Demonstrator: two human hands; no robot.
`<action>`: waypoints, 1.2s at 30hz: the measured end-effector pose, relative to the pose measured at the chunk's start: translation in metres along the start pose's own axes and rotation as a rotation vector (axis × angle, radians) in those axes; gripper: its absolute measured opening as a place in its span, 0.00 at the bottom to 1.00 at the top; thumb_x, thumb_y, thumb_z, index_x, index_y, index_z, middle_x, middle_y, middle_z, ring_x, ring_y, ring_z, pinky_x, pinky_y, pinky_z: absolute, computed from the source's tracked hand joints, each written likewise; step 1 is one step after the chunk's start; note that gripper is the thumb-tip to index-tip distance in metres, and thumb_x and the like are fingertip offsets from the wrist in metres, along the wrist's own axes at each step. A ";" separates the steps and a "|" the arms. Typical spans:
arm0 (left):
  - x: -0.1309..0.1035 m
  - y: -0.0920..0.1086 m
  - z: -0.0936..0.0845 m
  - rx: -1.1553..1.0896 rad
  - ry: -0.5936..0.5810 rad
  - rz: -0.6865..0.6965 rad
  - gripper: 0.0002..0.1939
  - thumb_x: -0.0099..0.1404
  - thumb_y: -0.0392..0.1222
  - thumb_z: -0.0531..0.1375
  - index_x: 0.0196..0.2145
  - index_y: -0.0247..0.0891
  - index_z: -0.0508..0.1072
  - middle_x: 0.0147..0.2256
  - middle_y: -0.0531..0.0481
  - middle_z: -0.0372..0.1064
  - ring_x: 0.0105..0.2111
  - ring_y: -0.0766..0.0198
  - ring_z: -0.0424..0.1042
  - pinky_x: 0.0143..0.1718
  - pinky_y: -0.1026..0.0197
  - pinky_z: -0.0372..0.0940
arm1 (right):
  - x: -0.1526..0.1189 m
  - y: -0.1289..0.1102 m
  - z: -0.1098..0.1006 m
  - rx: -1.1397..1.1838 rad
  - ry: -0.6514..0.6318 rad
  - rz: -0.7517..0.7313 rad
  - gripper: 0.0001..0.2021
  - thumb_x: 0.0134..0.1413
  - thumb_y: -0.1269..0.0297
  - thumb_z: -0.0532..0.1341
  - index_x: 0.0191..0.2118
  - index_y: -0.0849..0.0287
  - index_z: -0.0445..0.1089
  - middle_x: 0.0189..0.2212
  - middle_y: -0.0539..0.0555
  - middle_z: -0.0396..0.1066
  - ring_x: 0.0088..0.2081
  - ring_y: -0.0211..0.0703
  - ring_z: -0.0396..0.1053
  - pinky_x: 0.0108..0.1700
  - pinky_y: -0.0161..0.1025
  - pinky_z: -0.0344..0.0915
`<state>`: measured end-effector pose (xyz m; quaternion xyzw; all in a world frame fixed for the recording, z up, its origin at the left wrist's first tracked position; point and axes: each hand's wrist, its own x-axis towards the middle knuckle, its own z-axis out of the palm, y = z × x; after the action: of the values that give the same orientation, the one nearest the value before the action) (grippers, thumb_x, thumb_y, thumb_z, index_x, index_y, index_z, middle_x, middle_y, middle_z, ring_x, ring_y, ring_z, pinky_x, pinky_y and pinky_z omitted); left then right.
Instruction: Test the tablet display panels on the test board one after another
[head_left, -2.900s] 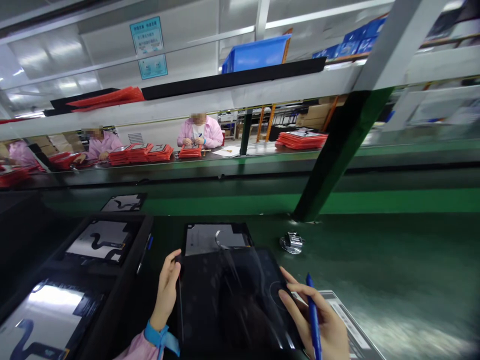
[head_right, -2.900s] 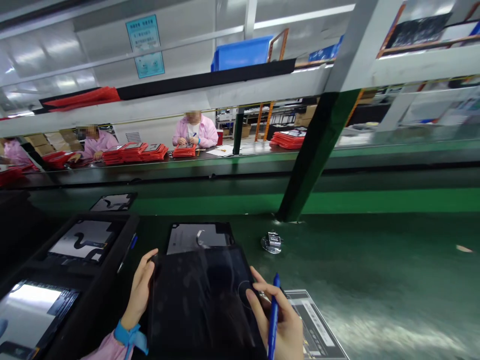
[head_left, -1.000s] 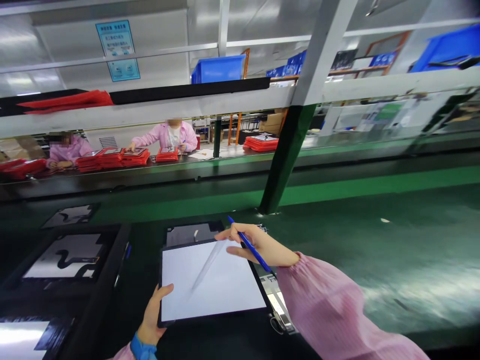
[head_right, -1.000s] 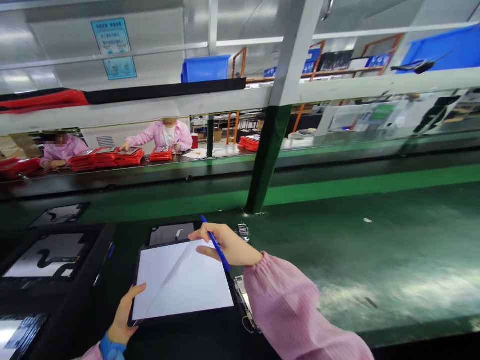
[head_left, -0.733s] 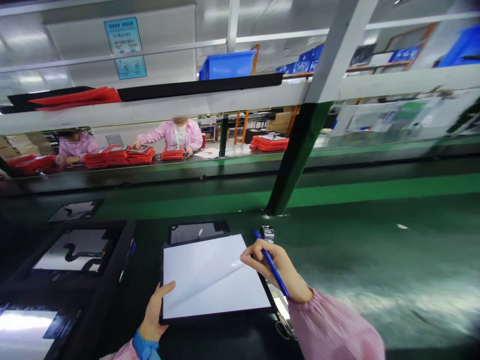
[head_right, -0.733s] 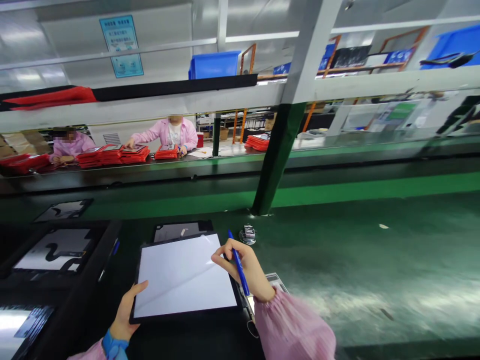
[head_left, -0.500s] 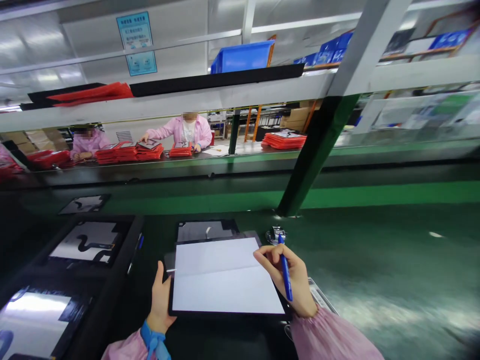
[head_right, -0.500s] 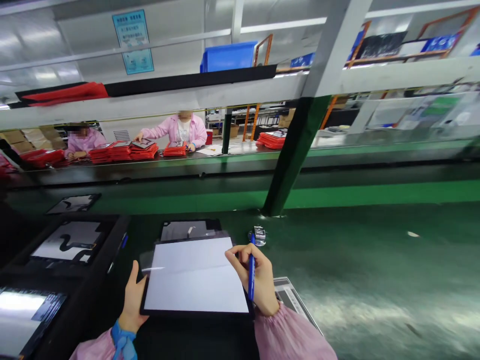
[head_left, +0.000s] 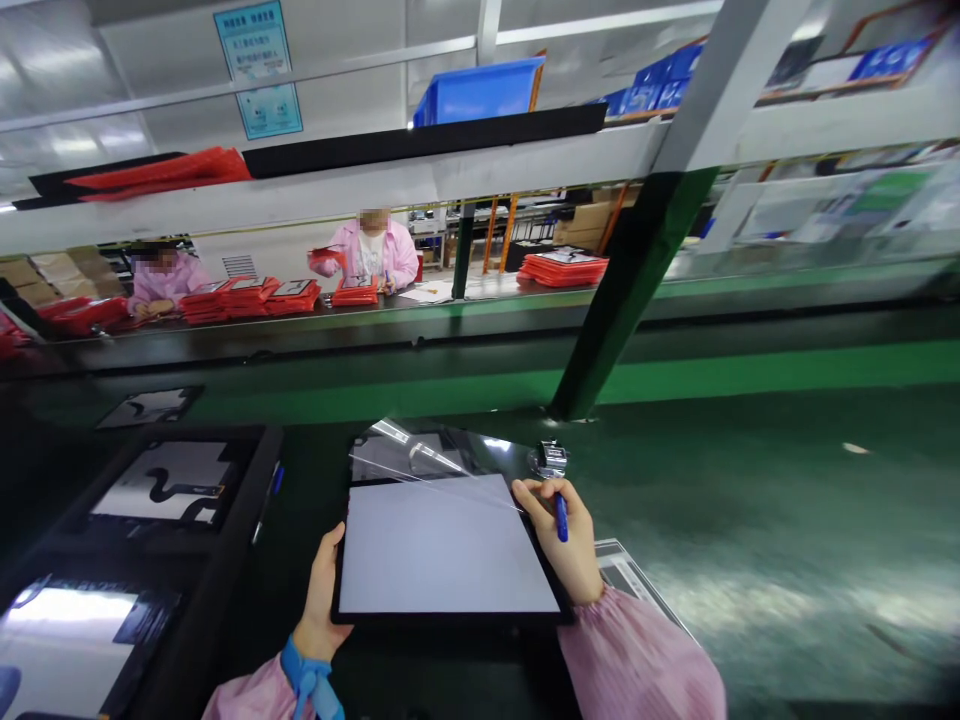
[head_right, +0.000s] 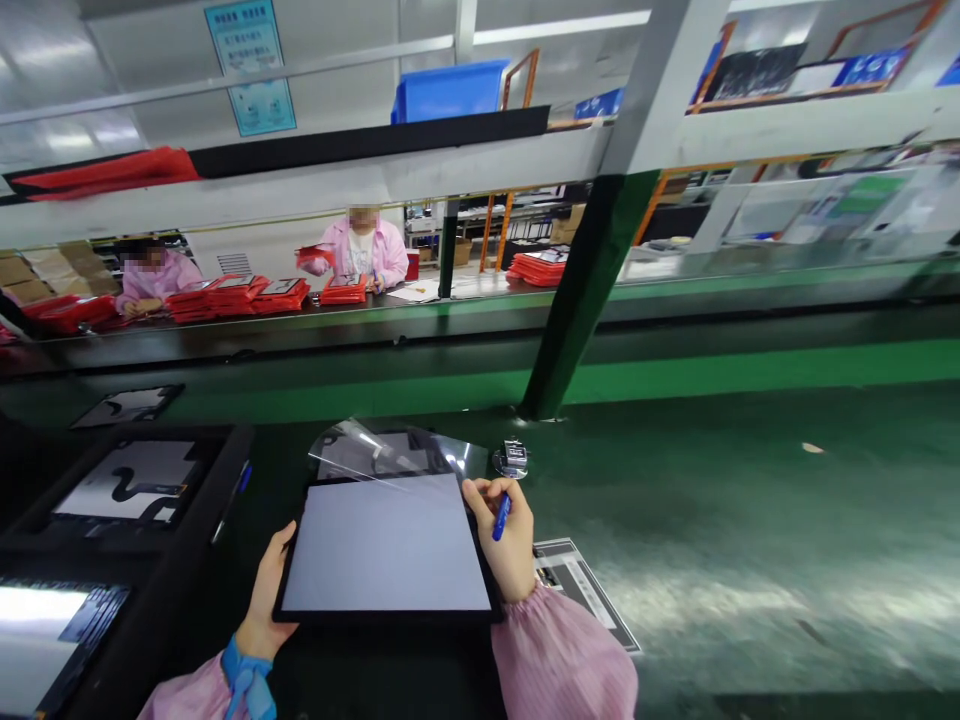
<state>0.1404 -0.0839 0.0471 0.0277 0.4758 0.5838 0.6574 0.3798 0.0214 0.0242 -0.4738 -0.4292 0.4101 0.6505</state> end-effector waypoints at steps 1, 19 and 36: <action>0.000 0.000 0.000 -0.006 -0.004 -0.008 0.22 0.66 0.50 0.56 0.49 0.29 0.72 0.30 0.43 0.79 0.29 0.51 0.79 0.37 0.53 0.72 | -0.001 0.001 0.000 -0.001 0.007 0.002 0.27 0.35 0.45 0.72 0.24 0.54 0.54 0.23 0.49 0.71 0.25 0.38 0.68 0.30 0.37 0.65; 0.013 -0.011 -0.019 -0.098 -0.171 0.055 0.29 0.67 0.55 0.55 0.57 0.30 0.68 0.41 0.41 0.79 0.42 0.47 0.78 0.51 0.49 0.67 | -0.025 -0.012 -0.038 0.131 -0.200 -0.242 0.17 0.45 0.53 0.70 0.40 0.54 0.70 0.33 0.53 0.76 0.36 0.47 0.75 0.41 0.44 0.73; 0.014 -0.014 -0.027 -0.080 -0.305 0.003 0.30 0.69 0.56 0.50 0.58 0.31 0.67 0.45 0.38 0.77 0.46 0.49 0.76 0.55 0.50 0.63 | -0.118 -0.003 0.054 -0.772 -0.683 -1.126 0.22 0.61 0.79 0.48 0.55 0.55 0.68 0.59 0.58 0.65 0.64 0.53 0.55 0.60 0.57 0.61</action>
<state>0.1309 -0.0913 0.0160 0.0905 0.3469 0.5920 0.7218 0.2945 -0.0755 0.0168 -0.2238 -0.8963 -0.0389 0.3808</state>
